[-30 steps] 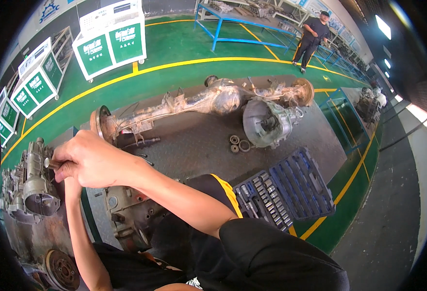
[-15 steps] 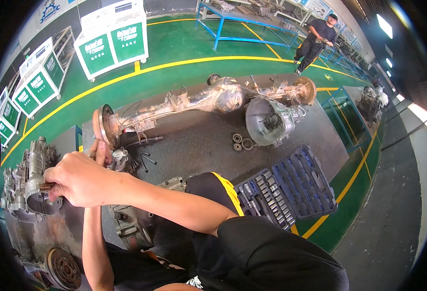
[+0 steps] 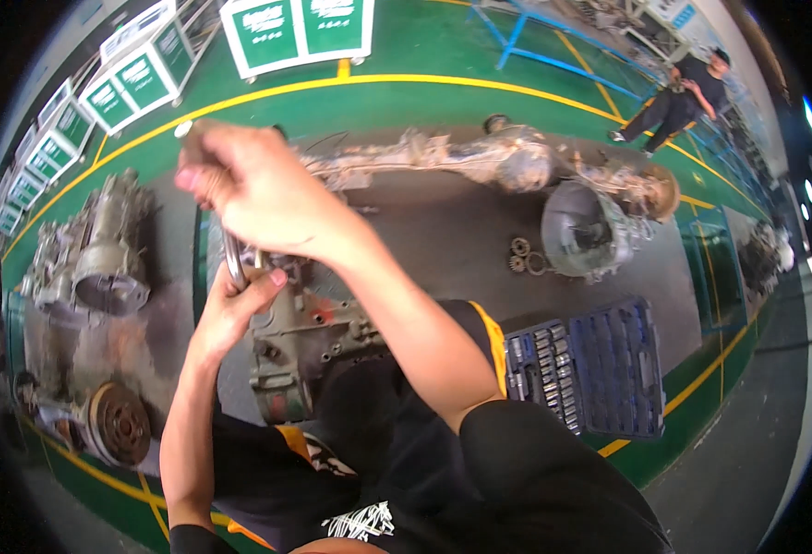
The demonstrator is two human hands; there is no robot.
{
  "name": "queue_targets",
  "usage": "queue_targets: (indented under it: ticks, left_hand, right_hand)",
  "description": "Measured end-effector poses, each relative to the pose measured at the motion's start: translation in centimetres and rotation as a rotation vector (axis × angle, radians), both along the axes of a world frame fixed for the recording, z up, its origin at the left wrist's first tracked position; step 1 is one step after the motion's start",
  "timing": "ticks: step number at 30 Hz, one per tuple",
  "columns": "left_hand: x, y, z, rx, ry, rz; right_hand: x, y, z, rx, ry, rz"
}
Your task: Disassembling a transmission or transfer case assembly using hand tools in a workshop.
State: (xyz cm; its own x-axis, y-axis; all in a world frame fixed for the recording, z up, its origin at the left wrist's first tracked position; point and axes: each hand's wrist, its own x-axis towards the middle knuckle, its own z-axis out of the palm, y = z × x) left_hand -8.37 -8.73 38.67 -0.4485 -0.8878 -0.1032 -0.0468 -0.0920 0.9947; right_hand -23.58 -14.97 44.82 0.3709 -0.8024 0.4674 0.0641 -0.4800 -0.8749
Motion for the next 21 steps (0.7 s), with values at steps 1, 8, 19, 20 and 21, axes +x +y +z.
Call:
queue_targets:
  ticks: [1,8,19,20,21]
  left_hand:
    - [1.5,-0.3,-0.6,0.006,-0.095,0.011]
    - [7.5,-3.1,0.1,-0.093,-0.163,0.073]
    - [5.1,-8.5,-3.2,-0.283,0.112,0.413]
    - [4.9,-8.7,-5.1,-0.455,0.072,0.557]
    - [5.2,-9.2,-6.6,-0.480,0.156,0.518]
  right_hand:
    - [-0.1,-0.2,-0.1,-0.008,0.003,0.001]
    - [0.8,0.4,-0.1,-0.121,0.039,-0.079]
    - [-0.1,2.7,1.6,-0.294,0.301,-0.017]
    - [0.1,2.8,1.7,-0.367,0.293,0.037]
    - [0.6,3.3,2.0,-0.423,0.286,0.068]
